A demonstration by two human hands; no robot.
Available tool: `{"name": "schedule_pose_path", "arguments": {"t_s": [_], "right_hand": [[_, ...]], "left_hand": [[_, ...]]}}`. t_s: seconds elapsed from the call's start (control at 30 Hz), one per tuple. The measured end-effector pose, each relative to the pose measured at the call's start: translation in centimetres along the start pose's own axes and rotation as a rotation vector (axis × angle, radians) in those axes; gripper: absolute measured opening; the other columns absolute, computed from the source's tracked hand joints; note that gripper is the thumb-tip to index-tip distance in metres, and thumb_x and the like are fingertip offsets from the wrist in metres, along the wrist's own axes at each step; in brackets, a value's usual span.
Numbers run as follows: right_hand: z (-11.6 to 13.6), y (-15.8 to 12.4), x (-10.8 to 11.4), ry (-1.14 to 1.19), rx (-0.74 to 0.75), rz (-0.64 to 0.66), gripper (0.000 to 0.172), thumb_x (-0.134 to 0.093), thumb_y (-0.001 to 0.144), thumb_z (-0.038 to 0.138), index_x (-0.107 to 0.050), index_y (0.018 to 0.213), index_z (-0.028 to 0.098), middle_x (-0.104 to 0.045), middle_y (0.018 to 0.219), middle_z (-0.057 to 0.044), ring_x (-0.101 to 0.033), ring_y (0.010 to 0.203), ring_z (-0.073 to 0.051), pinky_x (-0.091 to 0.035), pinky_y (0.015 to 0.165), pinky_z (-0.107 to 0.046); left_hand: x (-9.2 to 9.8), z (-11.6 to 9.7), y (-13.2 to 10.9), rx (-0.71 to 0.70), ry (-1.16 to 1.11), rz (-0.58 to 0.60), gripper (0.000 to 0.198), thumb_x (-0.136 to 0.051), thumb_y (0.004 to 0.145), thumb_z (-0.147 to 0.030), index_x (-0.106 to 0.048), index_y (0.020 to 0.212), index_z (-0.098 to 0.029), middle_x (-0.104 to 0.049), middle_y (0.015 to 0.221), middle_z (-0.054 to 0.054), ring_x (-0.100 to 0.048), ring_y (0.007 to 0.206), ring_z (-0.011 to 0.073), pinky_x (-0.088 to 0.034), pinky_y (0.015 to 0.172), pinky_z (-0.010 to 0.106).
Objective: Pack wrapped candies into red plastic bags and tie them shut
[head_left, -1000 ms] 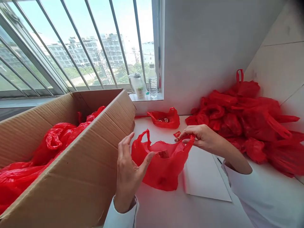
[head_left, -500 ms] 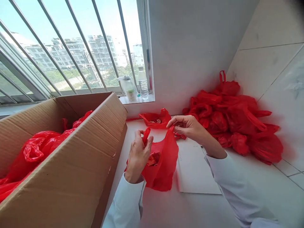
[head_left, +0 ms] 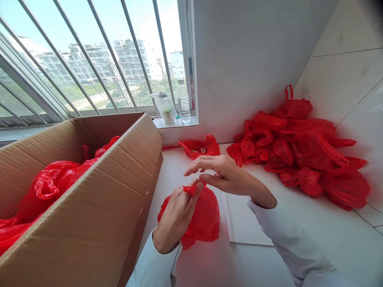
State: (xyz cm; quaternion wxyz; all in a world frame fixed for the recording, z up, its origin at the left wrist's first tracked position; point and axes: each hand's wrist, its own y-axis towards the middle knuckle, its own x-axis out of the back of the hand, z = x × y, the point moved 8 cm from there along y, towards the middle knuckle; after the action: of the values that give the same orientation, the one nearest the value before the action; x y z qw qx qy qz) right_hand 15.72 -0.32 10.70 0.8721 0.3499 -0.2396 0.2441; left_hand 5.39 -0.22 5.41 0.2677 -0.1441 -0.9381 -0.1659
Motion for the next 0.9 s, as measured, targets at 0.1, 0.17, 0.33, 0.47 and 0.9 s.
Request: {"name": "schedule_pose_path", "arguments": {"t_s": [0.1,0.17,0.33,0.47,0.9], "right_hand": [[-2.6,-0.9,-0.1,0.07,-0.145,0.002,0.02,-0.058,0.088,0.023,-0.066,0.106,0.019,-0.068,0.096,-0.004,-0.063,0.086,-0.014,-0.05,0.072,-0.025],[-3.8,-1.4,-0.8,0.18,-0.211,0.031,0.014,-0.061,0.086,0.025,-0.067,0.095,0.018,-0.067,0.078,0.0,-0.062,0.071,-0.012,-0.049,0.063,-0.024],[-4.9,-2.5,0.0,0.141,-0.334,-0.25,0.004,-0.062,0.08,0.018,-0.065,0.077,0.017,-0.066,0.072,0.0,-0.061,0.065,-0.011,-0.048,0.06,-0.023],[-5.0,-3.2,-0.9,0.121,-0.428,-0.312,0.004,-0.061,0.077,0.017,-0.064,0.074,0.017,-0.063,0.067,0.001,-0.057,0.061,-0.011,-0.045,0.056,-0.022],[3.9,-3.9,-5.7,-0.291,0.038,-0.069,0.015,-0.048,0.088,0.014,-0.059,0.082,0.021,-0.065,0.078,-0.003,-0.056,0.068,-0.014,-0.041,0.058,-0.026]], "left_hand": [[-0.3,0.6,0.2,0.078,-0.079,0.072,0.047,-0.034,0.093,-0.05,-0.052,0.061,-0.023,-0.045,0.055,-0.002,-0.046,0.056,0.0151,-0.039,0.051,0.027],[-0.6,0.8,0.4,0.096,-0.115,0.082,0.05,-0.029,0.094,-0.054,-0.054,0.063,-0.022,-0.044,0.056,-0.002,-0.048,0.058,0.0154,-0.04,0.053,0.027],[-0.6,1.3,0.4,0.075,0.143,0.008,0.045,-0.034,0.095,-0.047,-0.047,0.059,-0.024,-0.024,0.053,-0.004,-0.029,0.047,0.0136,-0.023,0.047,0.028],[0.3,1.5,-0.2,0.07,0.227,-0.034,0.038,-0.041,0.092,-0.046,-0.046,0.062,-0.024,-0.019,0.053,-0.005,-0.019,0.047,0.0135,-0.016,0.048,0.029],[-0.7,3.0,-3.2,0.4,-0.686,0.271,0.025,-0.065,0.079,-0.044,-0.059,0.086,-0.021,-0.059,0.072,-0.001,-0.052,0.061,0.0114,-0.044,0.057,0.021]]}}
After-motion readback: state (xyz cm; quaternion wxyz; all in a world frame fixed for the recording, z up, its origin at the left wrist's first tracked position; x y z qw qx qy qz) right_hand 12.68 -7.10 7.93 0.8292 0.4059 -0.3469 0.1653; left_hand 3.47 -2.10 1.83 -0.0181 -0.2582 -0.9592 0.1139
